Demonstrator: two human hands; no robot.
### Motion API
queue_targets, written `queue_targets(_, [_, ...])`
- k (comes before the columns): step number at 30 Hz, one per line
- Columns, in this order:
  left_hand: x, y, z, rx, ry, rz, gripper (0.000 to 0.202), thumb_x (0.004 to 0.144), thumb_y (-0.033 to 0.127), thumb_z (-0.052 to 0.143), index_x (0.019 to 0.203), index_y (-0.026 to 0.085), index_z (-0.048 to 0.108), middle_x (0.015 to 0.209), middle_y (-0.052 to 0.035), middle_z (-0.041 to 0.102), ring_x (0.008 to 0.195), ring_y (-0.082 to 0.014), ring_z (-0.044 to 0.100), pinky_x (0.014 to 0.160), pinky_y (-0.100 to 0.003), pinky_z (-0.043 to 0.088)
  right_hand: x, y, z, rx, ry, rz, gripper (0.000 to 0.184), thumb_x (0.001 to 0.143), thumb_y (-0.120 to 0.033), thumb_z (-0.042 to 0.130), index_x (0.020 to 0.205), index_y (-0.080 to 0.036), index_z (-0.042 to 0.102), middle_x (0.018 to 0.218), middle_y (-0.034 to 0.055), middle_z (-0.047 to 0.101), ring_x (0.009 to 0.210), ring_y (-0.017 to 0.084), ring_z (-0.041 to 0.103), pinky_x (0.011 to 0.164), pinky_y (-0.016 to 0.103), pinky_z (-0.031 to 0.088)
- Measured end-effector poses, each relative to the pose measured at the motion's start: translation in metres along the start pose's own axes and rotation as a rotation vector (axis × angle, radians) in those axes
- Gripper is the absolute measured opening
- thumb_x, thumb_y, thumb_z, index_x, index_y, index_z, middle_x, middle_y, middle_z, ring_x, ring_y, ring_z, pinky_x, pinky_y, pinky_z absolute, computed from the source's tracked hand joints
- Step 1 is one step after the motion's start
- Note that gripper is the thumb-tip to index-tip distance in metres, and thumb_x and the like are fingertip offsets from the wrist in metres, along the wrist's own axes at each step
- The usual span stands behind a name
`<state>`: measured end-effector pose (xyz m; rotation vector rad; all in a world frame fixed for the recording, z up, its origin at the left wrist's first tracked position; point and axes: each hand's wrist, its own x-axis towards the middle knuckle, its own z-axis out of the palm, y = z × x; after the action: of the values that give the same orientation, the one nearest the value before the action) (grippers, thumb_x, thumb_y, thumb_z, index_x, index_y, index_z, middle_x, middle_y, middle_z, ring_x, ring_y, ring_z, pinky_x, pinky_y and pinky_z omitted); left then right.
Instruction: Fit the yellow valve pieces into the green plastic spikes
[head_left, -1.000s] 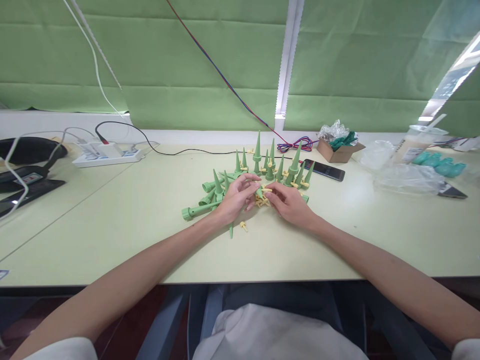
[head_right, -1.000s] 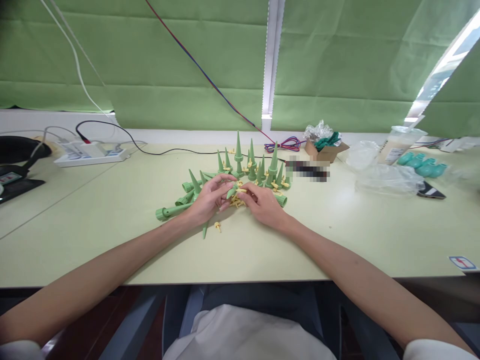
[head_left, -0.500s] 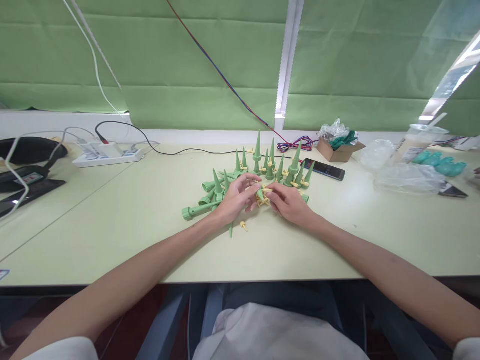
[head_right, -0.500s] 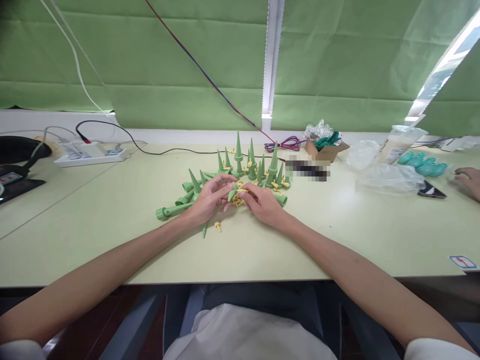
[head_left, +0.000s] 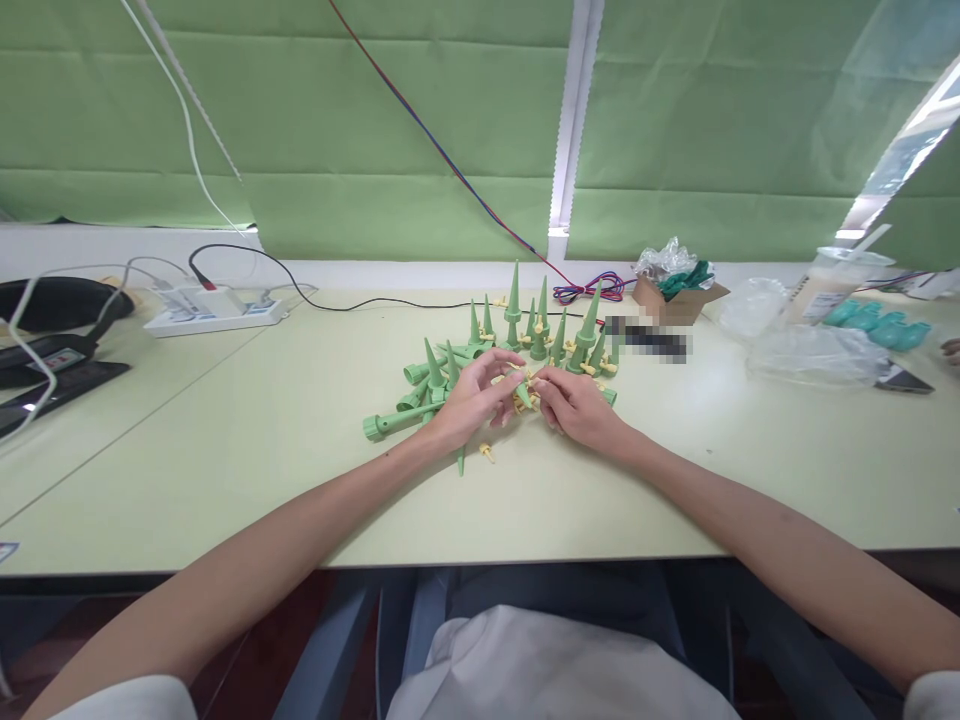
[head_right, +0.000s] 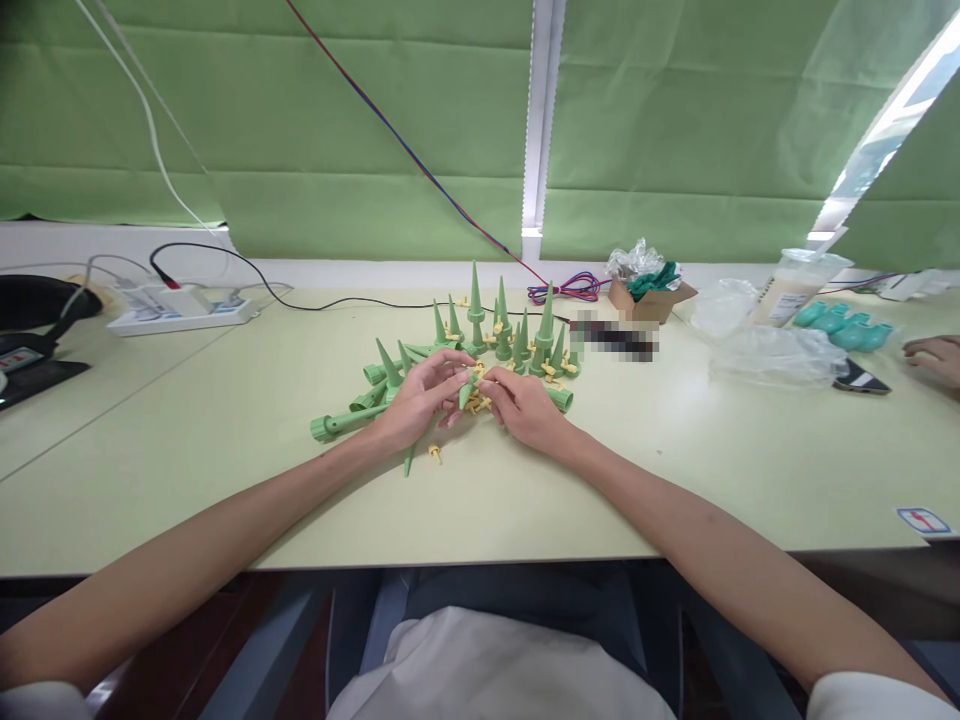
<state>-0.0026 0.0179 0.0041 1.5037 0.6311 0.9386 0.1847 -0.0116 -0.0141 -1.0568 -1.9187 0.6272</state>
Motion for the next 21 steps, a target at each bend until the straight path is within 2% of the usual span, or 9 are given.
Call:
queue_targets(8, [-0.0010, -0.0023, -0.0001, 0.062, -0.055, 0.028, 0.035, 0.086, 0.044, 0.066, 0.111, 0.022, 0.054, 0.108, -0.0046, 0.059, 0.043, -0.0022, 0.052, 0.038, -0.021, 0.036, -0.0004, -0.0018, 0.0001, 0.003, 0.020, 0.012, 0.041, 0.103, -0.046, 0.034, 0.070, -0.023, 0.042, 0.051, -0.0032, 0.053, 0.047, 0.014, 0.049, 0.059, 0.029, 0.041])
queue_targets(14, [-0.0022, -0.0001, 0.0019, 0.081, -0.095, 0.033, 0.035, 0.086, 0.043, 0.067, 0.110, 0.023, 0.053, 0.117, -0.0050, 0.059, 0.042, 0.0003, 0.048, 0.040, -0.021, 0.038, -0.0009, -0.0045, 0.0010, 0.016, 0.027, 0.032, 0.044, 0.103, -0.048, 0.033, 0.068, -0.023, 0.040, 0.048, -0.0035, 0.050, 0.047, 0.014, 0.048, 0.059, 0.029, 0.040])
queue_targets(21, [-0.0023, -0.0044, 0.0027, 0.174, -0.077, 0.082, 0.036, 0.086, 0.043, 0.066, 0.111, 0.022, 0.052, 0.117, -0.0084, 0.058, 0.045, -0.0012, 0.050, 0.040, -0.020, 0.037, 0.0001, -0.0059, 0.0008, -0.019, 0.055, 0.057, 0.048, 0.102, -0.052, 0.033, 0.064, -0.023, 0.039, 0.048, -0.0028, 0.045, 0.048, 0.014, 0.042, 0.054, 0.029, 0.034])
